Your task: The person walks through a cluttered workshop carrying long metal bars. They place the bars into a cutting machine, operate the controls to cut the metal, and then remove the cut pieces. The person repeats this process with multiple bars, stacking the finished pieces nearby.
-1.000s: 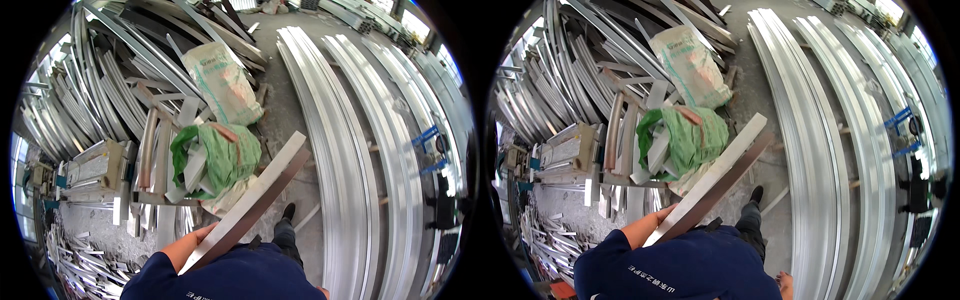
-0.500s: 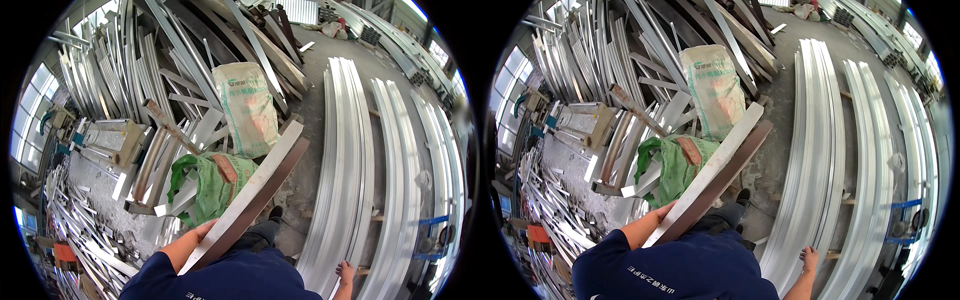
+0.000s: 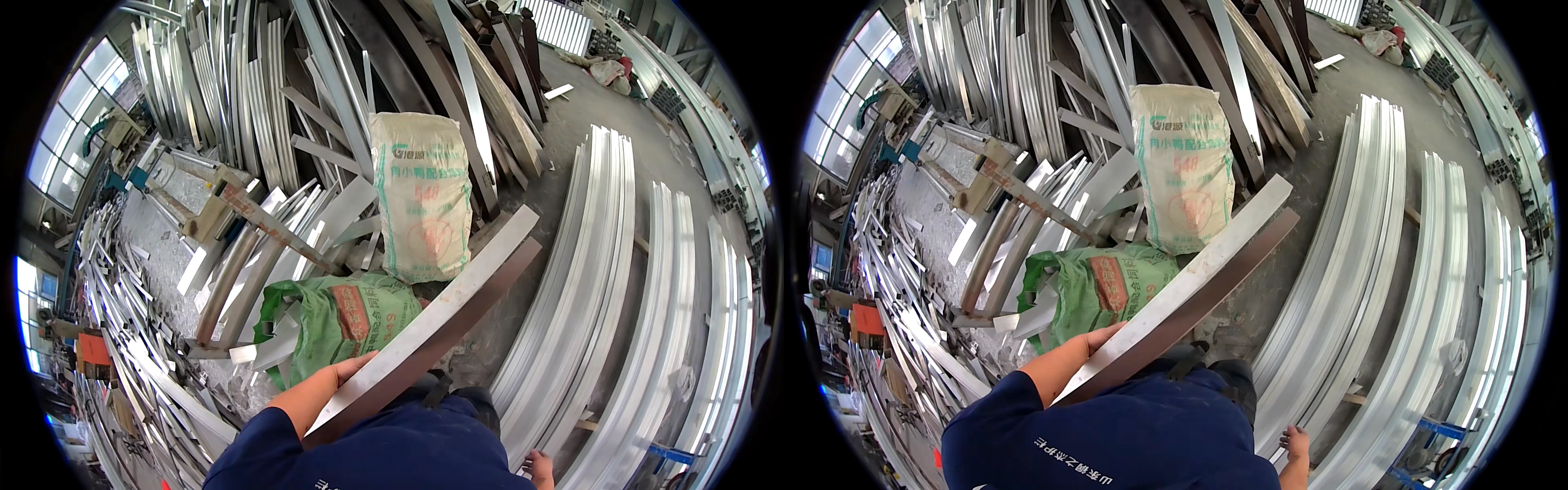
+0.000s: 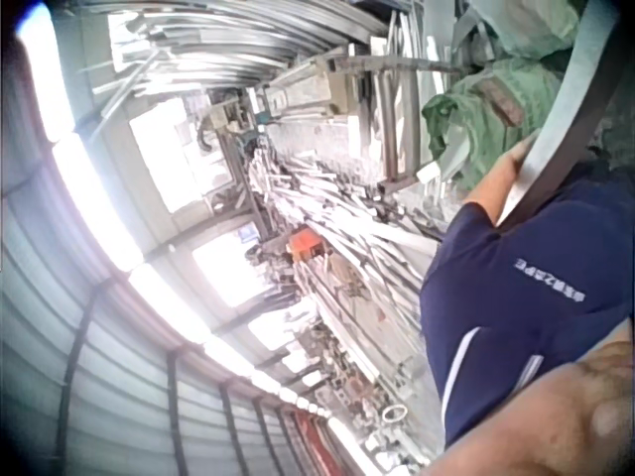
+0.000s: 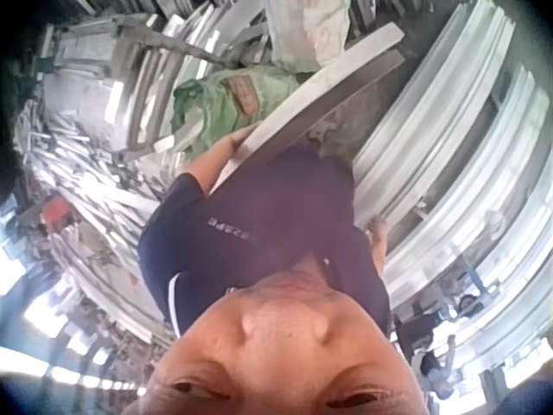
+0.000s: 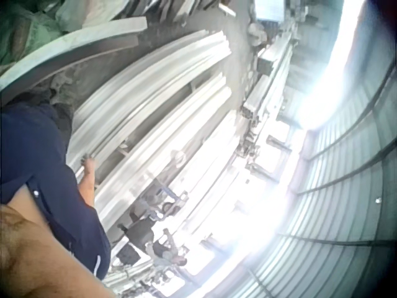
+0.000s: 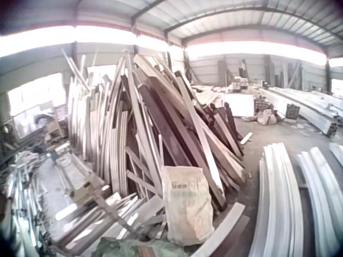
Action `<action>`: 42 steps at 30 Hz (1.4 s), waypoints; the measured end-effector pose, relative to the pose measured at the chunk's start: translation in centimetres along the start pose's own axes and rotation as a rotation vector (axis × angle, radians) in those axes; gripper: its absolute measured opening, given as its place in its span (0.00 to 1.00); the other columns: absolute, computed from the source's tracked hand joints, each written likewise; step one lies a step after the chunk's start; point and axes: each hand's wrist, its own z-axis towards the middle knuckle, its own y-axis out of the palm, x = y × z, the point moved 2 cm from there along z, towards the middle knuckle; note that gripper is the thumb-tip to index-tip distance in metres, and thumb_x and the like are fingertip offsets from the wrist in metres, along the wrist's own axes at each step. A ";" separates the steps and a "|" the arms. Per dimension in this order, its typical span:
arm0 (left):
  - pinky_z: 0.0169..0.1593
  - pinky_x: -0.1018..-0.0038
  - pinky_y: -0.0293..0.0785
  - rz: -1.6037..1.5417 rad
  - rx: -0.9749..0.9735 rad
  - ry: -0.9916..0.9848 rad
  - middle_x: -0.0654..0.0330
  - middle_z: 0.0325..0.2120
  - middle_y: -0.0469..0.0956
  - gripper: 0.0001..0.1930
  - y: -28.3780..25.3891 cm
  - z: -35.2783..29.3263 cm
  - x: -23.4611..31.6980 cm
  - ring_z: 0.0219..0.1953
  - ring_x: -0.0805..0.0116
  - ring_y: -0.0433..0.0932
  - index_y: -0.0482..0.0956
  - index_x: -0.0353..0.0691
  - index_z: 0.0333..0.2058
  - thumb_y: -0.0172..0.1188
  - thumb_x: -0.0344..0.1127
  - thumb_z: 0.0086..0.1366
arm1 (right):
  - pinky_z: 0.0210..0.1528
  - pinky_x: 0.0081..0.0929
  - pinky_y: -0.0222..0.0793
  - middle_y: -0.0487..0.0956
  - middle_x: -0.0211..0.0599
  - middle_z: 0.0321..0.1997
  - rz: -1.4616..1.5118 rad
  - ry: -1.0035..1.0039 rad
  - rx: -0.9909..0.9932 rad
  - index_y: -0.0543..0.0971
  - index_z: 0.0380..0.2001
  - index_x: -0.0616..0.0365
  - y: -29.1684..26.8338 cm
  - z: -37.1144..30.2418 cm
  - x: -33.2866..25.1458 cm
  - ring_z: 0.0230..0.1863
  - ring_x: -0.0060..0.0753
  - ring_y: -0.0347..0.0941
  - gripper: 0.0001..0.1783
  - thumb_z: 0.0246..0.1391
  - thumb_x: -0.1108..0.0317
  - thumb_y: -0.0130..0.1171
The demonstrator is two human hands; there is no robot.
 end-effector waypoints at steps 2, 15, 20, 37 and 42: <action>0.50 0.69 0.74 0.004 0.032 0.014 0.61 0.50 0.77 0.32 0.6 1.2 1.6 0.46 0.67 0.79 0.74 0.45 0.56 0.45 0.64 0.65 | 0.27 0.34 0.74 0.76 0.41 0.33 -0.012 -0.021 -0.028 0.71 0.48 0.64 -0.7 1.8 -4.1 0.28 0.36 0.76 0.19 0.59 0.62 0.51; 0.52 0.68 0.72 -0.024 0.205 0.187 0.60 0.52 0.76 0.35 11.4 10.2 15.0 0.49 0.66 0.77 0.71 0.44 0.58 0.46 0.67 0.64 | 0.26 0.33 0.73 0.76 0.42 0.34 -0.108 0.010 -0.164 0.72 0.48 0.65 -2.7 18.4 -27.6 0.27 0.37 0.75 0.21 0.56 0.61 0.55; 0.51 0.68 0.73 -0.050 0.289 0.218 0.59 0.51 0.76 0.36 16.3 16.3 21.5 0.48 0.66 0.77 0.70 0.44 0.58 0.47 0.67 0.63 | 0.25 0.33 0.73 0.75 0.40 0.32 -0.107 0.054 -0.166 0.73 0.46 0.64 -5.7 26.7 -37.8 0.26 0.36 0.75 0.19 0.56 0.62 0.54; 0.52 0.67 0.73 0.009 0.094 0.132 0.59 0.54 0.74 0.37 32.5 33.2 50.8 0.50 0.66 0.76 0.69 0.42 0.59 0.47 0.67 0.63 | 0.27 0.28 0.74 0.77 0.38 0.32 -0.136 -0.214 -0.184 0.73 0.46 0.66 -9.3 39.2 -77.5 0.25 0.28 0.73 0.18 0.58 0.64 0.54; 0.52 0.67 0.73 0.094 0.093 0.076 0.59 0.52 0.75 0.35 38.3 39.1 62.4 0.49 0.67 0.77 0.70 0.43 0.58 0.46 0.65 0.65 | 0.29 0.31 0.75 0.77 0.41 0.35 -0.145 -0.177 -0.067 0.74 0.46 0.65 -11.6 42.1 -86.5 0.28 0.37 0.76 0.18 0.57 0.62 0.54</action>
